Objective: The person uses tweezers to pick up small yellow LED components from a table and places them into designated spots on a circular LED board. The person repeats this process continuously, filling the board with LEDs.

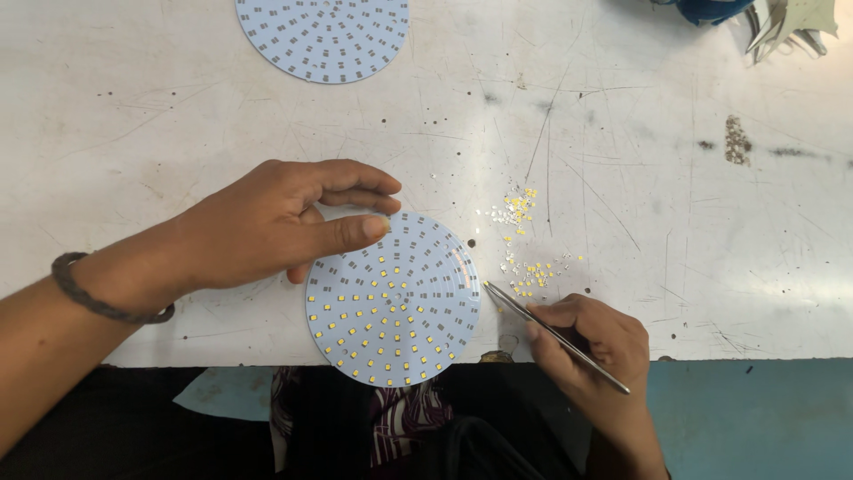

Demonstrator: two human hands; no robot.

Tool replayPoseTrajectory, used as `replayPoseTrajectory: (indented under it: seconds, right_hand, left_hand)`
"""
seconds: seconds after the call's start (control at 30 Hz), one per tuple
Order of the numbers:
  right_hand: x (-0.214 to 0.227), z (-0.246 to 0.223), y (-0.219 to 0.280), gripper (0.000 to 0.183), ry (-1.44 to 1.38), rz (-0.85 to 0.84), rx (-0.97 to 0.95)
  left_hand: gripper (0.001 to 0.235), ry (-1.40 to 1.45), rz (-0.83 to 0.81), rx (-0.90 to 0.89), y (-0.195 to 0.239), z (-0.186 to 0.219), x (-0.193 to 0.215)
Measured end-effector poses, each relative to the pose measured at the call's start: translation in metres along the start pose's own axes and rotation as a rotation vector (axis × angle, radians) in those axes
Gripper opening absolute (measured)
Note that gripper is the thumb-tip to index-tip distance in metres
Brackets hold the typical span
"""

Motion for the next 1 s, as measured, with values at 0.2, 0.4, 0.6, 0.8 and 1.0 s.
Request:
replayPoseTrajectory:
  seconds: [0.2,0.4,0.6,0.8,1.0]
  right_hand:
    - [-0.005,-0.007,0.003,0.011,-0.089,-0.109,-0.070]
    - [-0.034,-0.029,0.007,0.014,0.034,-0.080,0.207]
    - [-0.046,-0.036,0.009,0.016,0.133,0.025,0.241]
    - [-0.044,-0.038,0.007,0.017,0.132,-0.015,0.254]
    - [-0.034,-0.025,0.020,0.014,0.018,0.019,0.196]
  left_hand:
    - [0.075,-0.023,-0.017,-0.018,-0.001,-0.005,0.001]
    - [0.078,-0.016,-0.020,-0.180,-0.001,-0.009,-0.001]
    - [0.078,-0.037,0.000,-0.095,-0.002,-0.013,-0.001]
    - [0.079,-0.034,-0.001,-0.115,-0.001,-0.010,-0.001]
    - [0.075,-0.029,-0.012,-0.002,-0.002,-0.005,0.000]
Point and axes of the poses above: each hand's wrist, its own y-axis away from the middle knuckle, its own x-axis out of the back of the hand, z = x × y, the point moved 2 cm from there along -y, towards the middle knuckle, and after that the axes turned 11 degrees about -z, right-handed, at the moved point
